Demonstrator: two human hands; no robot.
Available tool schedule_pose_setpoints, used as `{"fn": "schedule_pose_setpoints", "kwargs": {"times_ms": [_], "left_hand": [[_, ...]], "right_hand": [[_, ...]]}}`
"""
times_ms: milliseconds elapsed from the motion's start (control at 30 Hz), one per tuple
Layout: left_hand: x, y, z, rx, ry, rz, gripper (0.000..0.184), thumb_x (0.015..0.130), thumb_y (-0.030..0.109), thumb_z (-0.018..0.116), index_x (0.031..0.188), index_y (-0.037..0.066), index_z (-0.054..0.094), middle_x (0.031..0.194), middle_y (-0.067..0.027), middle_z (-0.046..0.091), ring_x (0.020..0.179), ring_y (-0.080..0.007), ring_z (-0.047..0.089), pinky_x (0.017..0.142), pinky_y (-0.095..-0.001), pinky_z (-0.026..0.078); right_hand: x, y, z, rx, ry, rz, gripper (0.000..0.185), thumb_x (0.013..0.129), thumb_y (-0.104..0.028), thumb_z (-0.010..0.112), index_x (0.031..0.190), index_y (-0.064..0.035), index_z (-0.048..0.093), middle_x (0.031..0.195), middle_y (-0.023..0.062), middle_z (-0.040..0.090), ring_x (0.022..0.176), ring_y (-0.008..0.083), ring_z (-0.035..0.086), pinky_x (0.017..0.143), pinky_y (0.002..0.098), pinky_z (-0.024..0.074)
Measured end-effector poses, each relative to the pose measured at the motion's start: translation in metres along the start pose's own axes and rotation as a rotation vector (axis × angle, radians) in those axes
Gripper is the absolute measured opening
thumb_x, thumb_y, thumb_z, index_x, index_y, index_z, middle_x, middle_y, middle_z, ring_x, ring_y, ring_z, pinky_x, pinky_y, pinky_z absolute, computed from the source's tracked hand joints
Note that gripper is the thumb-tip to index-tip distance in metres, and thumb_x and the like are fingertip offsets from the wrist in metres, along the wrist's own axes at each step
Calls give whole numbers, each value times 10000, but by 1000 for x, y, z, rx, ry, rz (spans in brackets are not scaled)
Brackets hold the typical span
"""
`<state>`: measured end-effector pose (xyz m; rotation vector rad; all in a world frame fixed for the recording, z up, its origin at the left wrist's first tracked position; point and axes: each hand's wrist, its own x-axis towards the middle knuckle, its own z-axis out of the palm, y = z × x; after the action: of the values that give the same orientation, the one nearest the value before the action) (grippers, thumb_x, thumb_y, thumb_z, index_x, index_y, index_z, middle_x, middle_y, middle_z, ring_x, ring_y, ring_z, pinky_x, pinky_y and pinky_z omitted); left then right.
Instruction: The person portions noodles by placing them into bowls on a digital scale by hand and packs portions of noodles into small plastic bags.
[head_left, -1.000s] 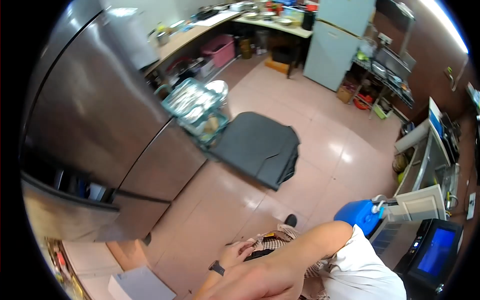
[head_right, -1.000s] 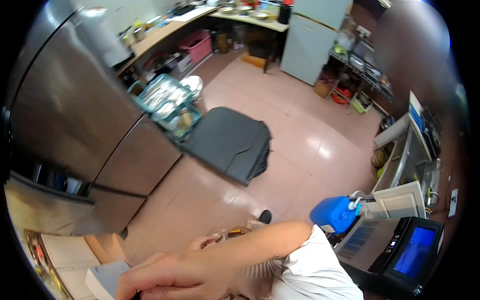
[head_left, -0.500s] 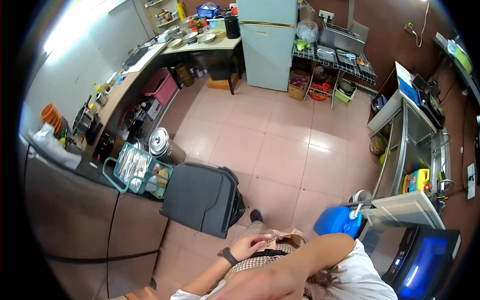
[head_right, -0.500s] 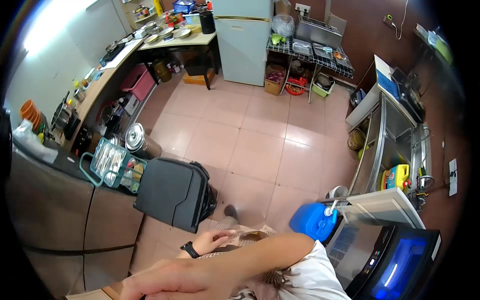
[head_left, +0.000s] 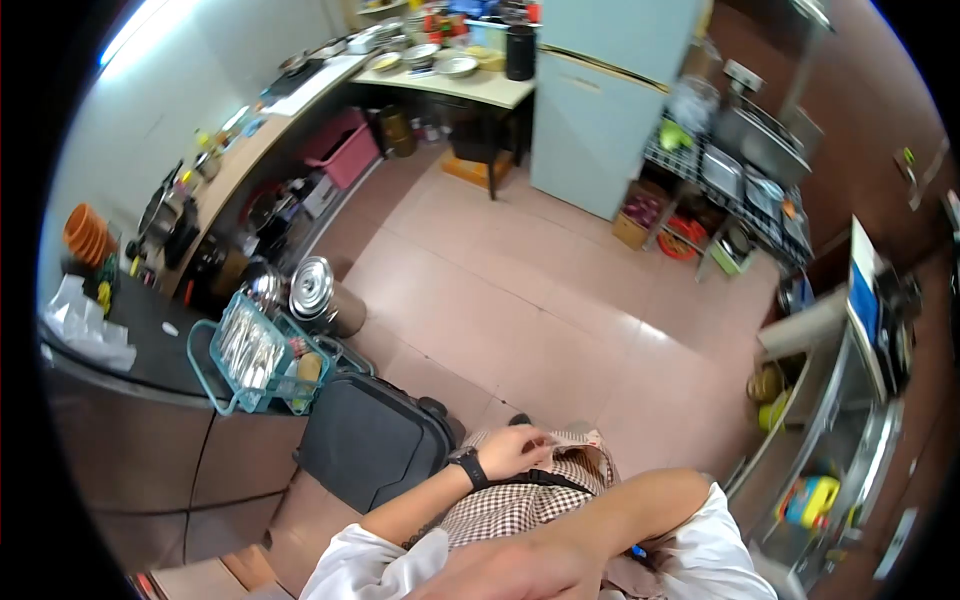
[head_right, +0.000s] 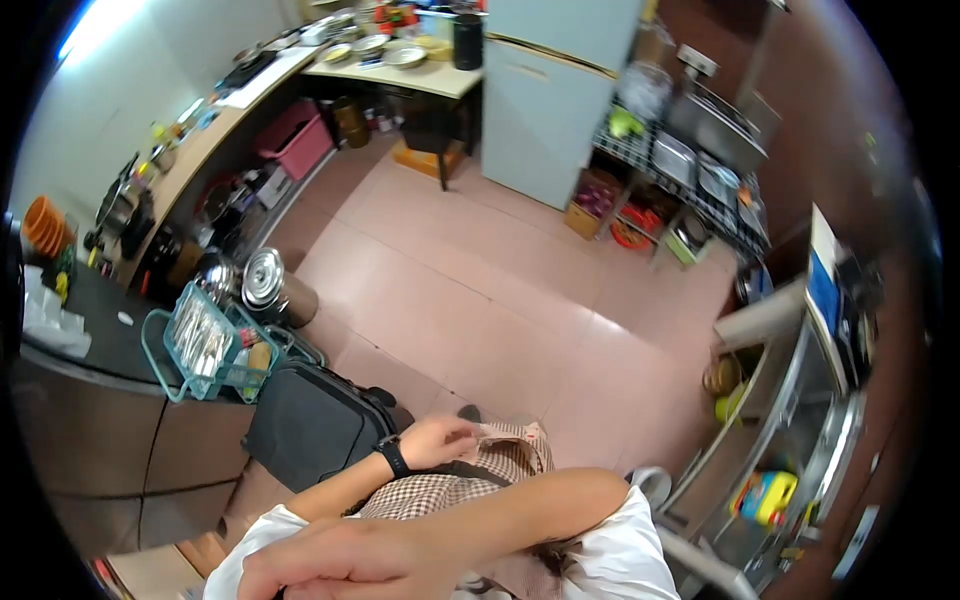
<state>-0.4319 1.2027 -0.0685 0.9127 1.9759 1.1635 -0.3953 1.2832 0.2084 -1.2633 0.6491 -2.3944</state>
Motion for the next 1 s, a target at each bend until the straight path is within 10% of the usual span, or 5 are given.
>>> {"fn": "schedule_pose_setpoints", "kwargs": {"times_ms": [400, 533, 667, 1000], "left_hand": [[211, -21, -169, -479, 572, -248, 308, 976, 242, 668, 1170, 5, 689, 994, -56, 732, 891, -125, 649, 813, -280, 526], [283, 145, -337, -699, 487, 431, 507, 1067, 346, 445, 1169, -101, 661, 1141, -191, 712, 1084, -278, 681, 979, -366, 510], [343, 250, -420, -758, 67, 1060, 425, 1033, 289, 490, 1129, -89, 660, 1091, -180, 702, 1003, -262, 668, 907, -349, 507], [445, 190, -600, -868, 192, 1325, 227, 947, 146, 603, 1030, -58, 658, 965, -154, 677, 800, -220, 636, 727, -309, 500]], "right_hand": [[65, -134, -277, 250, -230, 198, 272, 1029, -44, 444, 1192, 88, 617, 1141, 198, 666, 1026, 321, 650, 892, 371, 502], [90, -178, -346, 309, -191, 111, 270, 1028, -57, 449, 1196, 60, 626, 1118, 181, 675, 991, 294, 661, 852, 348, 513], [131, -204, -418, 350, -257, 157, 266, 1027, -58, 456, 1199, 52, 626, 1110, 176, 677, 987, 286, 663, 843, 343, 516], [272, -170, -605, 403, -361, 276, 261, 1026, -56, 468, 1210, 52, 617, 1107, 174, 676, 992, 281, 662, 845, 342, 518]]}}
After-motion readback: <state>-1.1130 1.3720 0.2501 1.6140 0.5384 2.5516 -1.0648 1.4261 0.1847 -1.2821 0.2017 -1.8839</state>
